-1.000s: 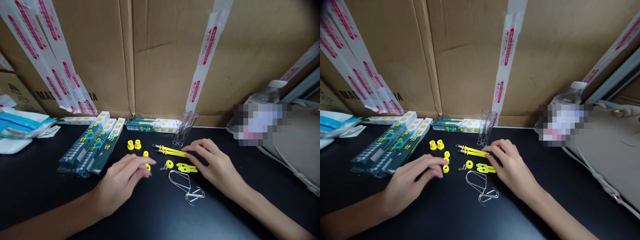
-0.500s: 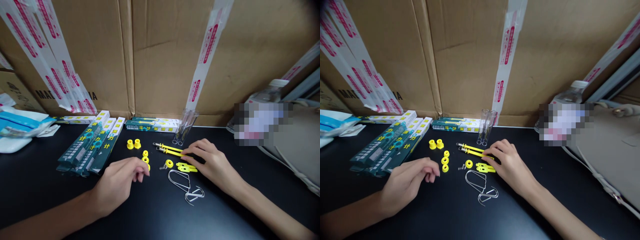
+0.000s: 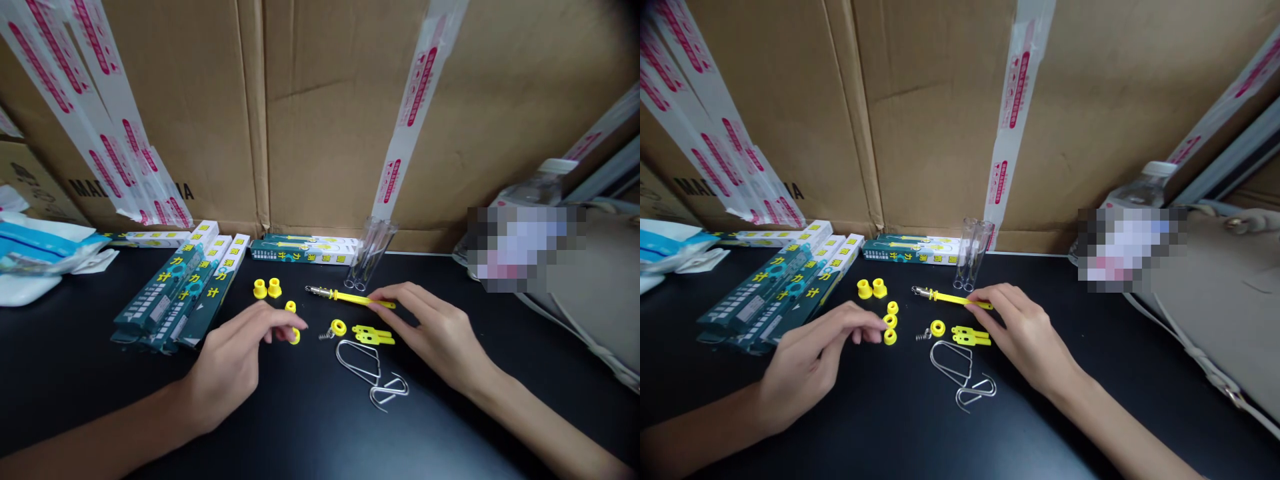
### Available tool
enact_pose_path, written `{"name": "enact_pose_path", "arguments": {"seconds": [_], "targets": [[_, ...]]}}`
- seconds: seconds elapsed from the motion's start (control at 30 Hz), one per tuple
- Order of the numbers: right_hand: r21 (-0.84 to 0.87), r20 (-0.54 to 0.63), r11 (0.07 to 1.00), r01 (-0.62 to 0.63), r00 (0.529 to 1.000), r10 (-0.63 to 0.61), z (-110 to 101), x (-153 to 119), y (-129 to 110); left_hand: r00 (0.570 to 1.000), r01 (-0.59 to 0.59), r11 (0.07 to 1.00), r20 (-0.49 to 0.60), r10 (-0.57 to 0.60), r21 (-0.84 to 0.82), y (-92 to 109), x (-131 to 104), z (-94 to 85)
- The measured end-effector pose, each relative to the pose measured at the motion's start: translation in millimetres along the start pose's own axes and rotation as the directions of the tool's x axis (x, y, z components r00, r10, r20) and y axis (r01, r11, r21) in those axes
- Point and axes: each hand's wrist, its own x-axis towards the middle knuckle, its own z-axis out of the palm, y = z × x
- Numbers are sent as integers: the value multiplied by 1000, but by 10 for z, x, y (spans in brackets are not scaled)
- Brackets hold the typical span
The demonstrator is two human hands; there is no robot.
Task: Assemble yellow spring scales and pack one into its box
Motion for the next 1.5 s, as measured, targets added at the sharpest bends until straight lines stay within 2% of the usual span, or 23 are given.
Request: {"name": "enact_pose_path", "arguments": {"seconds": [0.17, 0.33, 0.5, 0.63, 0.83, 1.07, 1.23, 1.33, 1.43, 1.5], "targets": [[35, -34, 998, 52, 998, -51, 8, -12, -149, 998, -37, 997, -55, 41, 69, 3, 26, -11], [43, -42, 985, 170, 985, -168, -32, -26, -338, 996, -76, 997, -41, 76, 13, 17, 45, -37], [69, -40, 972, 226, 974, -224, -55, -56, -417, 994, -63, 998, -89, 64, 19, -9, 24, -20], [113, -14, 965, 236, 972, -236, -40, -81, -414, 1000, -23, 998, 3, 23, 57, 0, 3, -30], [136, -27, 955, 264, 965, -263, -20, -115, -436, 988, -75, 997, 138, 72, 17, -12, -14, -23], [117, -45, 949, 294, 956, -290, 4, -161, -494, 985, 82, 990, 161, -64, -114, -49, -80, 8], [91, -74, 938, 335, 941, -329, -9, -106, -518, 966, -17, 998, 258, 31, -57, 30, 2, -36], [-5, -70, 931, 364, 929, -364, -66, -67, -587, 975, -41, 999, 221, 38, 11, 44, 27, -18], [-188, -80, 914, 361, 921, -380, -160, -134, -722, 986, 31, 999, 162, -35, 28, 27, 11, 3], [-184, 4, 907, 378, 923, -384, -176, -257, -814, 989, 87, 995, 116, -91, 40, 12, 4, 10]]}}
